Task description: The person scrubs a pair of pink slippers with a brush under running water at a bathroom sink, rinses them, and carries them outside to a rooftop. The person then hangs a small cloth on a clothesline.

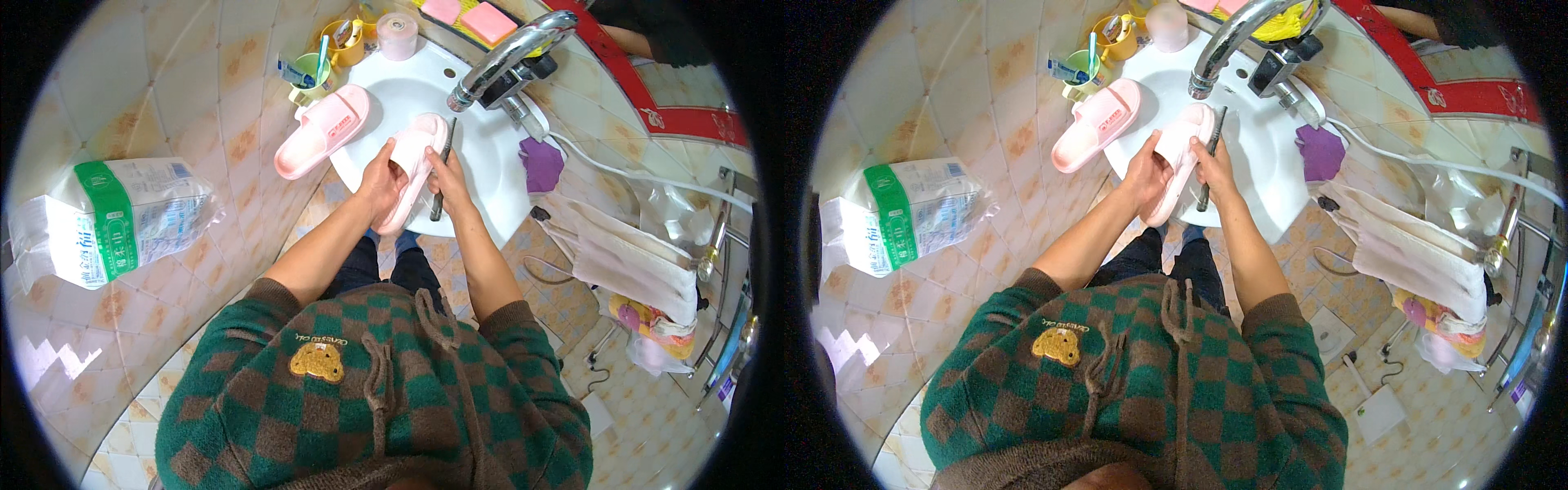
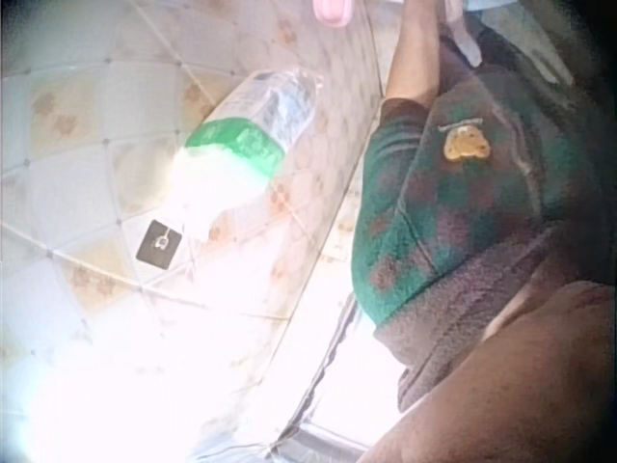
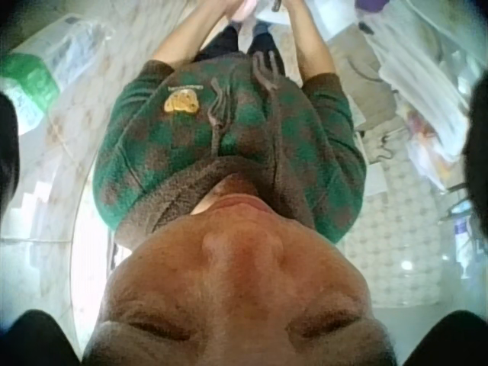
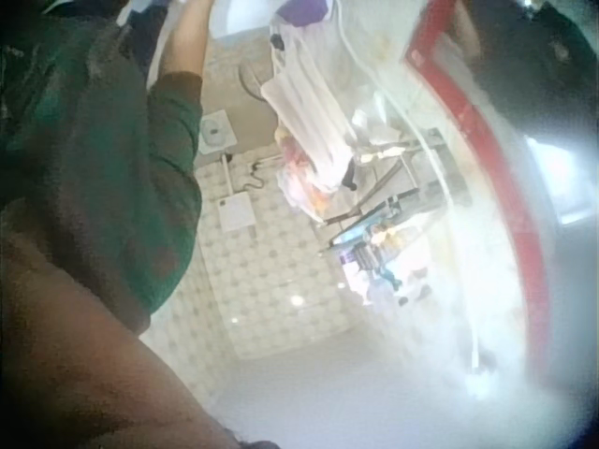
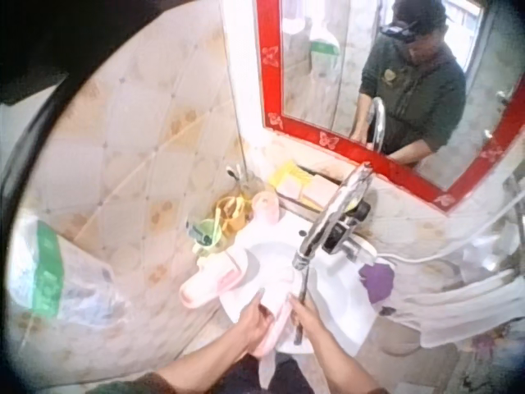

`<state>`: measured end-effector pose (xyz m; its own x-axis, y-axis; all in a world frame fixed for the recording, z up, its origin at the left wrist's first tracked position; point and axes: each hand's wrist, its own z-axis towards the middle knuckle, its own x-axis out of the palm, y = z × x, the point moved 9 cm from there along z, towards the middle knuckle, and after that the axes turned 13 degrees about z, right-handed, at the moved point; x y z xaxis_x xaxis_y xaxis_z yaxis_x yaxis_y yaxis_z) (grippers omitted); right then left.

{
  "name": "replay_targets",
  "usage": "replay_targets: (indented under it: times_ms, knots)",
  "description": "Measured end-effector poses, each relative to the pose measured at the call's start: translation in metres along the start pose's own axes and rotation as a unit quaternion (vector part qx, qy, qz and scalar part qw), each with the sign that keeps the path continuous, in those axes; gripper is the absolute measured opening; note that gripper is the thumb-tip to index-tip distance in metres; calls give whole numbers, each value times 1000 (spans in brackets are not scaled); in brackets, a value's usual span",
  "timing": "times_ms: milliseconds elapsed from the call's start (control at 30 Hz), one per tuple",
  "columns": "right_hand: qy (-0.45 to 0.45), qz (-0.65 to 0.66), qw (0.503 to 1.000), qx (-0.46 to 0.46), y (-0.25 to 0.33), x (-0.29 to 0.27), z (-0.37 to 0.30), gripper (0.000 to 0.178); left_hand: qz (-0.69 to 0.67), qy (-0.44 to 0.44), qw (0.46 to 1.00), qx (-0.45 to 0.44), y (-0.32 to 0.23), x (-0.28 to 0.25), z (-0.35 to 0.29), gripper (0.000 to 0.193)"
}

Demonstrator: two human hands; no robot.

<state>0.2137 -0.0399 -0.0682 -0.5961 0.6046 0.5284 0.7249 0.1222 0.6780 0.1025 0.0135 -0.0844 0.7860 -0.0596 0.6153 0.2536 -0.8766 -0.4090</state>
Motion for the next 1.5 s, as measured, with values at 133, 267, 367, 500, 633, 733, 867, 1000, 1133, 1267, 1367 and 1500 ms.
replay_targets:
  times_ms: [133,267,367,500,633,733,867,1000,1133,1267,1367,1500]
  knots:
    - [-28,-147,987,-55,25,2,16,49,240,-27,967,83,-13,25,-17,33]
    - [-62,-301,944,-118,58,3,8,54,347,-83,929,101,-36,34,-21,35]
    - [-37,-429,880,-200,76,18,-31,49,274,-137,943,131,-60,36,-8,36]
    - [59,-621,772,-121,56,39,-68,50,253,-184,933,176,-71,40,5,38]
    - [-17,-629,754,-190,101,47,-52,47,268,-114,944,159,-42,59,10,29]
    - [0,-613,770,-175,100,47,-47,48,248,-110,949,159,-41,66,13,30]
    - [40,-655,751,-76,70,35,-48,50,276,-190,925,177,-62,56,14,33]
    - [9,-626,771,-119,84,35,-30,50,296,-135,927,185,-51,62,16,33]
    - [1,-604,781,-157,89,39,-28,50,301,-105,931,179,-39,59,19,33]
    - [65,-627,771,-91,57,38,-47,50,352,-248,879,204,-65,31,12,45]
    - [25,-619,778,-102,66,33,-39,50,402,-212,865,214,-60,39,9,44]
    - [-30,-593,780,-196,96,35,-13,50,504,-130,832,194,-38,57,7,43]
